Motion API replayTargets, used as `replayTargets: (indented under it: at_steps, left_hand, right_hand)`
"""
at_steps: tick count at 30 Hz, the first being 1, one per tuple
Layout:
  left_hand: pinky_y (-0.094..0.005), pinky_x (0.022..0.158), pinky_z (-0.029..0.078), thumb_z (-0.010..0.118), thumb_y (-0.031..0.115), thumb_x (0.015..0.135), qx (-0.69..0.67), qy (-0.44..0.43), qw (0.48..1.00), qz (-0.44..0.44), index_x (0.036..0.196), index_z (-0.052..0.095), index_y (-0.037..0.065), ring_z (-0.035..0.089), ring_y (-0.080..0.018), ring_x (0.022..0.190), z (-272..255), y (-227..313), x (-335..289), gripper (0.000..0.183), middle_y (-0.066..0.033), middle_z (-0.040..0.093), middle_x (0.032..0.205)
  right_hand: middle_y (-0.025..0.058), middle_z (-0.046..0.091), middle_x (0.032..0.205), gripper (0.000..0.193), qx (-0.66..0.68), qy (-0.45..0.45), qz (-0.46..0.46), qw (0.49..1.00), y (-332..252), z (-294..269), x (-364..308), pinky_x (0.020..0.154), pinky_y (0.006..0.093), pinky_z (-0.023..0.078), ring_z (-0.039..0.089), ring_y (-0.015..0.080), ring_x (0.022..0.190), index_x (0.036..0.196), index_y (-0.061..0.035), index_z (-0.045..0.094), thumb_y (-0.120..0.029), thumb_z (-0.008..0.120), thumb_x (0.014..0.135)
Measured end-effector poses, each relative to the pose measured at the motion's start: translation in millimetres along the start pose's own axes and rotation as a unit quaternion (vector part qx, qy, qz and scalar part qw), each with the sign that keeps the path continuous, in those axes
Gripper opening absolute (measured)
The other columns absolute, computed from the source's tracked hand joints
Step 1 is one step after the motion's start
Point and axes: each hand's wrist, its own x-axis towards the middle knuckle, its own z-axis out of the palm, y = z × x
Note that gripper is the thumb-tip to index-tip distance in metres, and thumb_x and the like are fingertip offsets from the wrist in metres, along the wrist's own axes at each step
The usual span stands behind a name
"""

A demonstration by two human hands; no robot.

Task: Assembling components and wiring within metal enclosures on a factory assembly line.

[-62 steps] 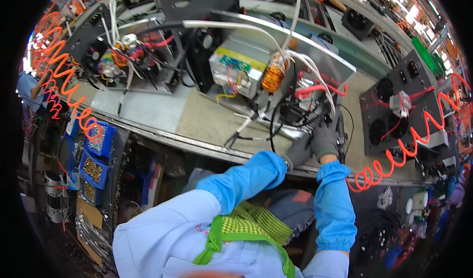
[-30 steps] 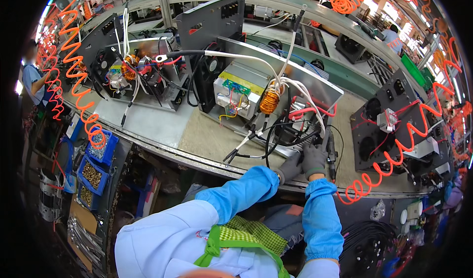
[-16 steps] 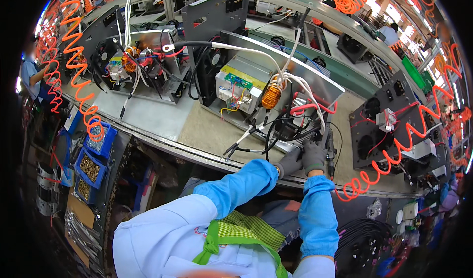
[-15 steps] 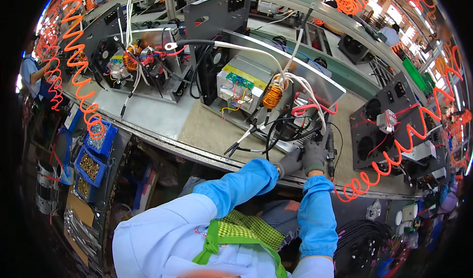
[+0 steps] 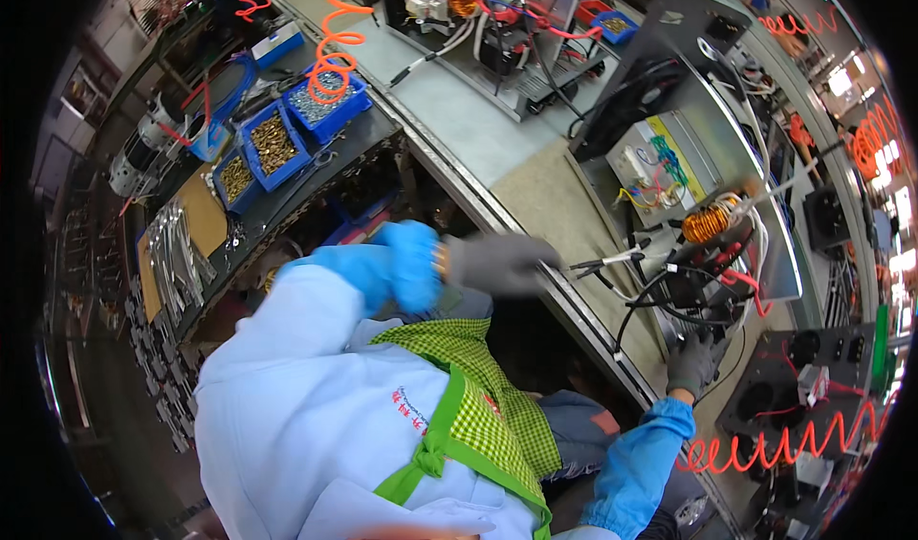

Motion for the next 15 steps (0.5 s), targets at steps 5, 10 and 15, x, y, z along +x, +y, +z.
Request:
replayTargets:
  at_steps: [5, 10, 15]
  left_hand:
    - [-0.0352, 0.072, 0.050, 0.064, 0.021, 0.082, 0.232, 0.432, 0.850, -0.190, 0.097, 0.062, 0.002, 0.063, -0.0257, 0.079, -164.5, -26.9, -139.9, 0.024, -0.0157, 0.065, 0.087]
    - [-0.0489, 0.085, 0.046, 0.055, 0.021, 0.084, 0.493, 0.397, 0.565, -0.530, 0.118, 0.055, 0.004, 0.058, -0.0423, 0.099, -270.3, -46.0, -268.0, 0.038, -0.0267, 0.060, 0.106]
    - [-0.0446, 0.094, 0.044, 0.053, 0.048, 0.084, 0.393, 0.093, 0.632, -0.662, 0.124, 0.055, 0.017, 0.055, -0.0400, 0.109, -317.9, -105.9, -404.0, 0.051, -0.0207, 0.060, 0.116]
  right_hand:
    - [0.0145, 0.046, 0.131, 0.040, 0.034, -0.033, 0.085, 0.995, -9.4, -8.1, -6.9, 0.102, 0.0439, 0.035, 0.033, 0.0394, 0.129, 0.114, -0.0085, 0.059, -0.022, 0.063, 0.077]
    - [0.0116, 0.044, 0.135, 0.047, -0.069, 0.067, 0.043, 0.994, -1.2, 7.9, -11.2, 0.104, 0.0440, 0.033, 0.033, 0.0359, 0.129, 0.121, -0.0089, 0.056, -0.022, 0.064, 0.077]
    - [0.0087, 0.036, 0.143, 0.072, -0.018, -0.012, 0.070, 0.997, -20.9, -14.4, 0.7, 0.102, 0.0537, 0.032, 0.022, 0.0382, 0.135, 0.136, -0.0152, 0.044, -0.036, 0.071, 0.072]
